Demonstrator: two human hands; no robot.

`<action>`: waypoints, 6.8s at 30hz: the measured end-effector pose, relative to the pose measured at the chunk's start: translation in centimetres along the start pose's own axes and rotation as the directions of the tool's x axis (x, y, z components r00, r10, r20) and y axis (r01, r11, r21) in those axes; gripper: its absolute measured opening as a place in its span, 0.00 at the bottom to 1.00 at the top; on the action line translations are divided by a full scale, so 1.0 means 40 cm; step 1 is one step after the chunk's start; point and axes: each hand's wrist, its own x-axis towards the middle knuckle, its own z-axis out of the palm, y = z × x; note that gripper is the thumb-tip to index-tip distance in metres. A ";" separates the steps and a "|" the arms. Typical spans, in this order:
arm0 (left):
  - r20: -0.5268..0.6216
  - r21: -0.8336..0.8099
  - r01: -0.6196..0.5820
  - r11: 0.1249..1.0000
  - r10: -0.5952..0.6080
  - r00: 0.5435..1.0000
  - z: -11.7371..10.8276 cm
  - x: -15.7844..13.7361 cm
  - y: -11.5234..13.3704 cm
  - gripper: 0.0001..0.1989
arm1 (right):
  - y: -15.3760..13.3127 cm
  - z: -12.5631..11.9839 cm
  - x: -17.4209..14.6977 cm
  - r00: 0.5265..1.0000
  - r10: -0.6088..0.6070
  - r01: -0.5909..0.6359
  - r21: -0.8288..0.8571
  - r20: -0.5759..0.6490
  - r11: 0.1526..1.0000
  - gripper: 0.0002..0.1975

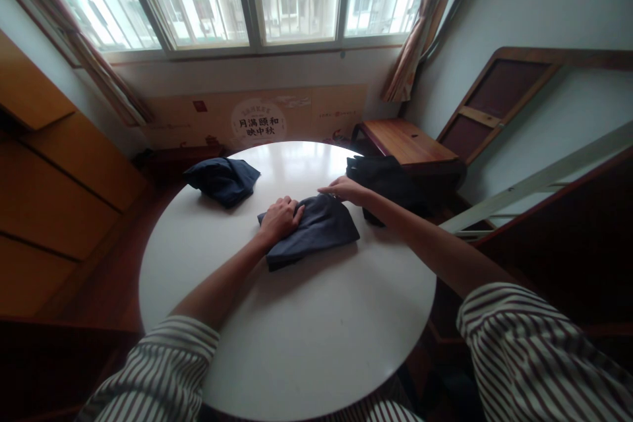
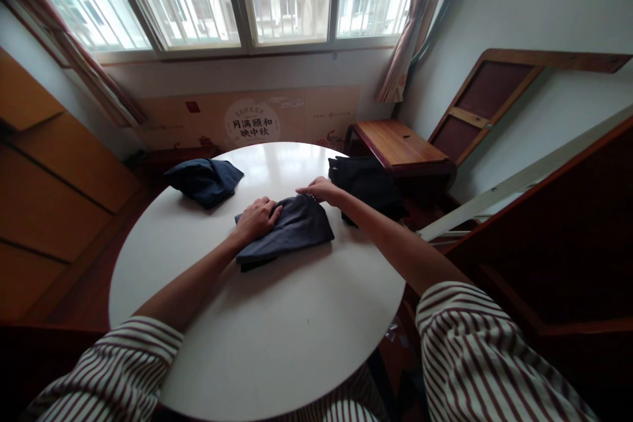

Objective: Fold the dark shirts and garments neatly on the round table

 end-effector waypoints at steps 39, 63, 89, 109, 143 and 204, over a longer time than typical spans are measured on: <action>0.404 -0.605 0.316 0.731 -0.060 0.913 -0.106 -0.038 -0.186 0.25 | 0.021 -0.056 -0.001 0.896 -0.241 0.279 -0.049 0.373 0.959 0.29; -0.069 -0.809 0.072 0.583 -0.216 0.974 -0.241 -0.029 -0.176 0.29 | -0.038 -0.081 -0.159 0.835 -0.541 0.537 0.062 0.105 0.841 0.19; 0.004 -0.444 -0.075 0.893 0.086 0.996 -0.095 -0.135 -0.137 0.16 | 0.098 0.069 -0.196 0.794 -0.607 0.552 -0.463 0.038 0.693 0.15; 0.053 -0.631 0.215 0.745 -0.235 0.971 -0.084 -0.158 -0.218 0.27 | -0.008 0.134 -0.305 0.535 -0.844 0.741 -0.494 0.027 0.454 0.16; 0.320 -0.827 0.416 0.378 -0.291 0.901 -0.086 -0.167 -0.189 0.37 | -0.017 0.060 -0.221 0.912 -0.388 0.378 -0.642 0.135 0.667 0.15; 0.016 -0.011 -0.563 0.826 0.564 0.826 -0.035 -0.261 0.108 0.23 | 0.045 0.132 -0.141 0.801 -0.596 0.492 -0.513 -0.049 0.703 0.10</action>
